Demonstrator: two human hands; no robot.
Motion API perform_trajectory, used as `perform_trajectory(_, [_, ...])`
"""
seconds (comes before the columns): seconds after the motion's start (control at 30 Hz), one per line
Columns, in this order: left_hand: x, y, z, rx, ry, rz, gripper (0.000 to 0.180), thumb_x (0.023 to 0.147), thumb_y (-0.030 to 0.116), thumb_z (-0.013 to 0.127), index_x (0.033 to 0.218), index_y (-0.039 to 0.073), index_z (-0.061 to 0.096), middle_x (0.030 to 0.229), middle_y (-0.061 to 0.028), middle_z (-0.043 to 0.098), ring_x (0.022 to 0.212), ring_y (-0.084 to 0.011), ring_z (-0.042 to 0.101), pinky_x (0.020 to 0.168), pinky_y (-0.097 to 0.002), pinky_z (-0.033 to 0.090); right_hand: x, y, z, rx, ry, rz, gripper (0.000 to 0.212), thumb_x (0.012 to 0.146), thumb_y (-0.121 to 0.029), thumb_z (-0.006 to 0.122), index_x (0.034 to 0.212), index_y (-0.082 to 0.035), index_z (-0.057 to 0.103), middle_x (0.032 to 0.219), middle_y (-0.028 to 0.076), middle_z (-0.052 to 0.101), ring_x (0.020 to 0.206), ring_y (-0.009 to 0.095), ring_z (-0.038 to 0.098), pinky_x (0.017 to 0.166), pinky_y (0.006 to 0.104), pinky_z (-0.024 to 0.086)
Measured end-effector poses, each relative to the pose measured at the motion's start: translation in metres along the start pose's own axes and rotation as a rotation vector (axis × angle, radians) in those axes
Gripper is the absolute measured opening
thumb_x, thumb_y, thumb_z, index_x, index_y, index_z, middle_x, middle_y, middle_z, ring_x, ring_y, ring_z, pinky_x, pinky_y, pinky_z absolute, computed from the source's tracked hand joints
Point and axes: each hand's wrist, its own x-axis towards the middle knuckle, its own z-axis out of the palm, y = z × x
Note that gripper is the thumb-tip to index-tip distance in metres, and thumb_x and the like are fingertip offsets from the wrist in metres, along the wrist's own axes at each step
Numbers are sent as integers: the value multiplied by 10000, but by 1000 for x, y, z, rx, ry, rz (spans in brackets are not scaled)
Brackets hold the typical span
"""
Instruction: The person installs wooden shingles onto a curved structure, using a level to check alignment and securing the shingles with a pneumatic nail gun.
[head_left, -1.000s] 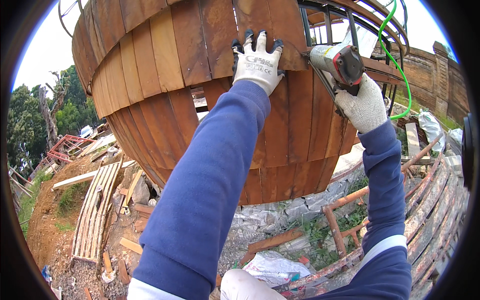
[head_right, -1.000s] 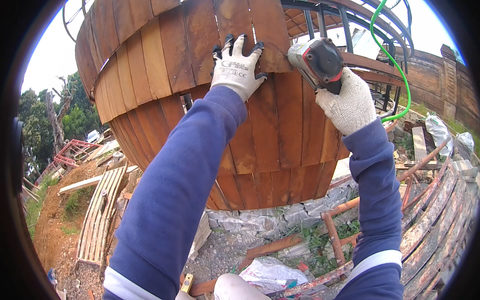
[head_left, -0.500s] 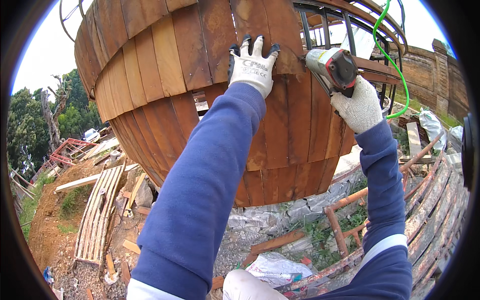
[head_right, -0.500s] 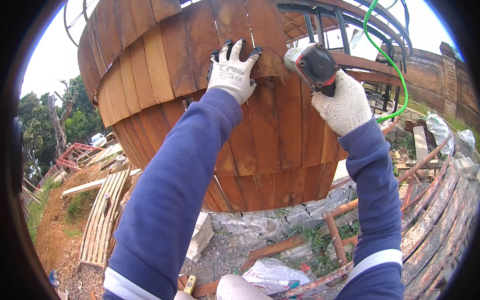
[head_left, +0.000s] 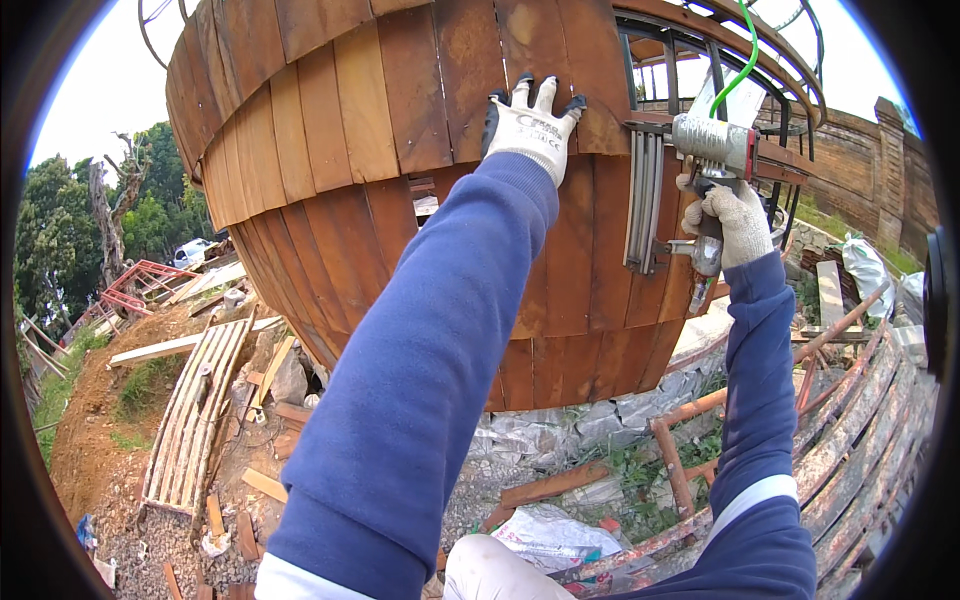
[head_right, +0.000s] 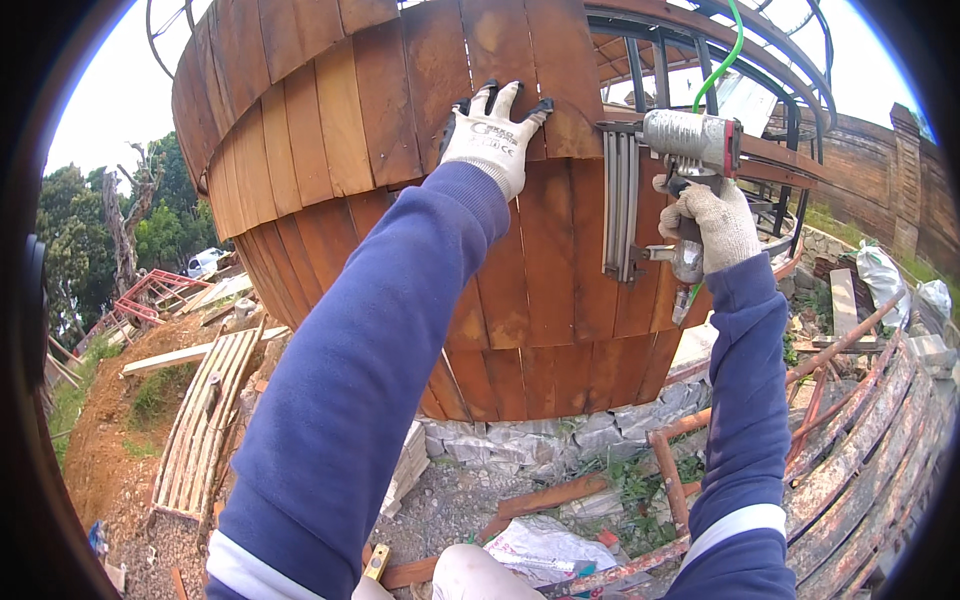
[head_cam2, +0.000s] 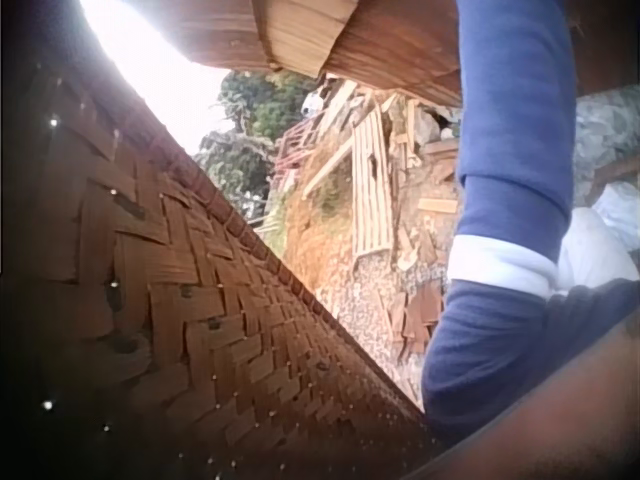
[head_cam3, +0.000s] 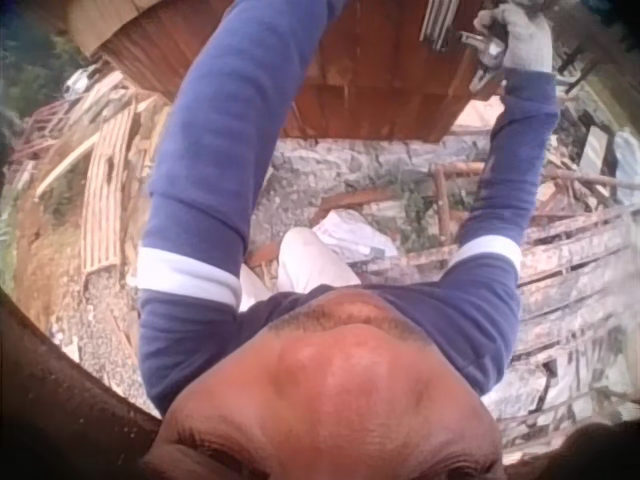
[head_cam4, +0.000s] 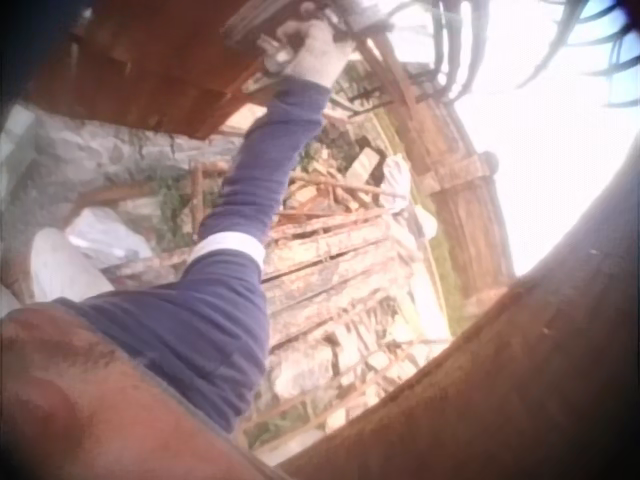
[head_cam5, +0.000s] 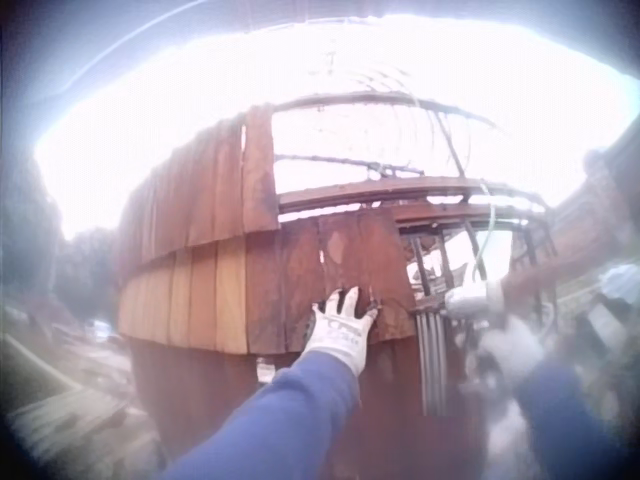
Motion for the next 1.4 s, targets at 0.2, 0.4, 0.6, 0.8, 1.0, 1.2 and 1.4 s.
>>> perform_trajectory(0.2, [-2,-5,-9,44,-57,-8,861,872,124,644,1598,352,240,1682,-79,146,1544,-304,175,1236,-527,212,-10,16,5,319,47,72,396,937,-54,438,1321,23,499,1171,218,672,701,190,623,632,381,576])
perform_trajectory(0.4, [0,-1,-8,-13,-43,17,852,852,114,654,1582,360,291,1670,-74,182,1538,-305,186,1229,-521,231,-31,-26,38,-797,97,-488,364,810,-56,681,1167,0,644,959,156,729,858,274,722,792,369,566])
perform_trajectory(0.6, [-2,-7,-8,-23,-11,5,854,831,88,659,1574,333,319,1658,-77,213,1533,-303,198,1224,-520,237,-16,-48,72,-994,-2,-512,412,804,-108,719,1199,-35,628,988,201,713,942,384,704,834,407,555])
perform_trajectory(0.8, [-1,-5,-12,-28,-44,26,867,831,90,660,1589,298,291,1655,-87,218,1529,-309,209,1220,-521,233,-14,-38,68,-1004,24,-515,394,800,-124,720,1175,-41,630,986,212,712,947,407,690,832,426,553])
perform_trajectory(1.0, [-4,-9,-7,-82,29,20,850,851,86,623,1603,218,251,1650,-77,241,1525,-295,228,1220,-493,241,-14,-39,72,-950,41,-499,407,798,-124,728,1186,-44,638,993,200,720,942,391,700,831,412,554])
perform_trajectory(1.2, [-5,-9,-10,-67,-1,19,852,861,74,599,1611,172,208,1664,-67,219,1532,-282,218,1224,-482,245,-13,-35,70,-896,58,-469,384,814,-126,702,1181,-34,638,960,172,726,895,328,717,809,387,556])
perform_trajectory(1.4, [-7,-14,-10,-51,-50,55,831,888,85,557,1619,161,170,1687,-51,154,1550,-268,165,1243,-476,216,-10,-51,51,-287,40,-139,282,853,-65,629,1116,37,633,799,62,672,626,115,610,585,280,502])
